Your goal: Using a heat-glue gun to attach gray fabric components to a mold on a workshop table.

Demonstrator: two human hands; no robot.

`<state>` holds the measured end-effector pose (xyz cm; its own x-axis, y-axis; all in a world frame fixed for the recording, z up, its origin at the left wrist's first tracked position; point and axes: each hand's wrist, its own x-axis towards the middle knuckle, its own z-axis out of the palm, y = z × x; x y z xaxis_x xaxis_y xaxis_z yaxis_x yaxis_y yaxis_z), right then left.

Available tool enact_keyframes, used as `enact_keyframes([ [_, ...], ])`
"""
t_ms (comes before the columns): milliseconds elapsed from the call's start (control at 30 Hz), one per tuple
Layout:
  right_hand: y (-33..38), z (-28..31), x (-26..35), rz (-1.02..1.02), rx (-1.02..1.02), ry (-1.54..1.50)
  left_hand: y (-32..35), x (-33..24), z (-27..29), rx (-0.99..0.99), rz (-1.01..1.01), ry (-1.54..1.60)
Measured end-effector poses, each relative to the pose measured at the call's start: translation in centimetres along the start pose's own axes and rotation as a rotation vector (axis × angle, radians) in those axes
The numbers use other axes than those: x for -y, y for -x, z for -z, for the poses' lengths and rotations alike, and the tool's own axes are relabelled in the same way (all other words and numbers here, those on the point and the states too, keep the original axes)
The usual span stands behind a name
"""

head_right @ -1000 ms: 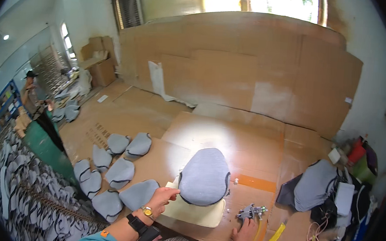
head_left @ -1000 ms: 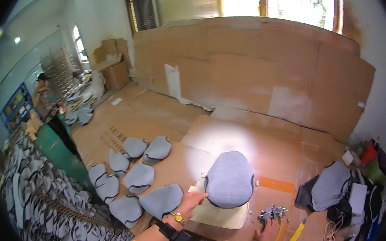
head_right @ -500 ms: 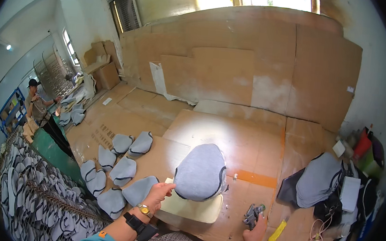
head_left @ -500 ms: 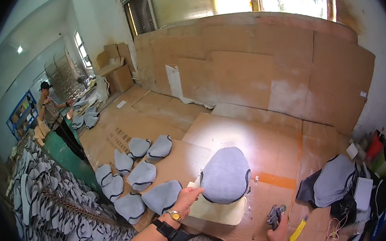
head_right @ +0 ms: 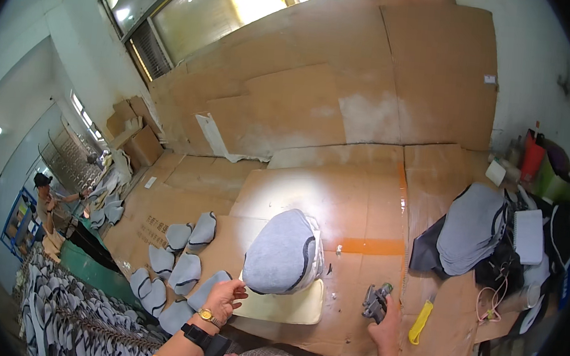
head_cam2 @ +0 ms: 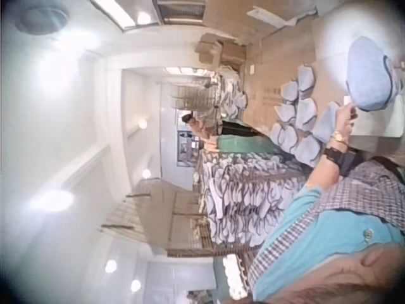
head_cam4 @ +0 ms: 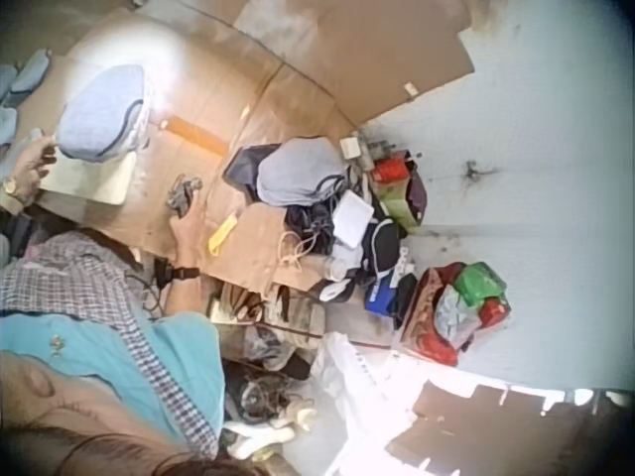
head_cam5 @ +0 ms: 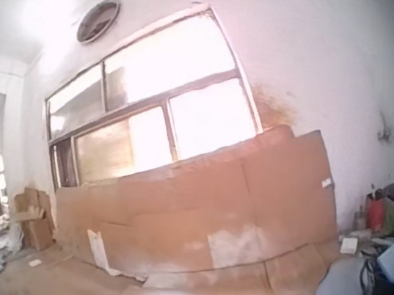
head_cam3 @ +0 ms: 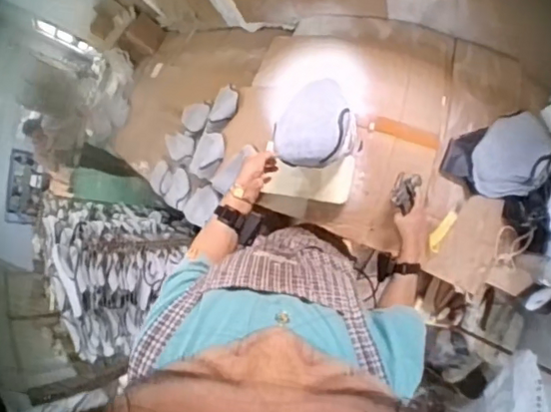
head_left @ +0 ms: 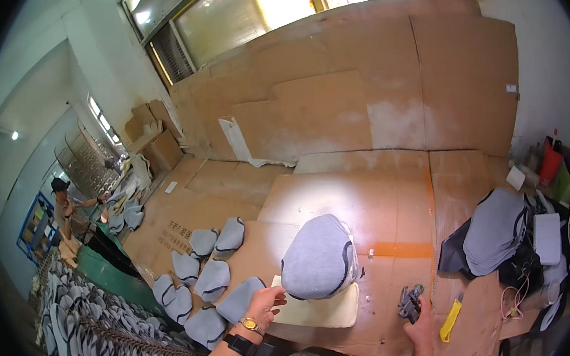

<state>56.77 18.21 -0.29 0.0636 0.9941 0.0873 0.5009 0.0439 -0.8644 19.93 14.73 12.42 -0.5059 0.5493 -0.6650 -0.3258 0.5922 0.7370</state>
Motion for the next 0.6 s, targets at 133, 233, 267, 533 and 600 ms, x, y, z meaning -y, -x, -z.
enact_keyframes([
  [133,-0.2,0.4,-0.6,-0.009,0.013,-0.101,0.0,0.0,-0.5,-0.026,0.038,0.085],
  [233,0.2,1.1,-0.5,-0.086,0.030,-0.267,0.1,0.4,-0.8,-0.015,-0.008,0.026],
  [267,0.5,1.2,-0.2,-0.090,0.029,-0.267,0.1,0.4,-0.7,0.007,-0.021,0.040],
  [533,3.4,4.1,3.6,-0.129,0.042,-0.354,0.2,1.1,0.3,0.022,0.000,0.102],
  [600,4.5,5.3,5.3,-0.097,0.031,-0.306,0.6,0.9,0.7,0.025,-0.022,0.099],
])
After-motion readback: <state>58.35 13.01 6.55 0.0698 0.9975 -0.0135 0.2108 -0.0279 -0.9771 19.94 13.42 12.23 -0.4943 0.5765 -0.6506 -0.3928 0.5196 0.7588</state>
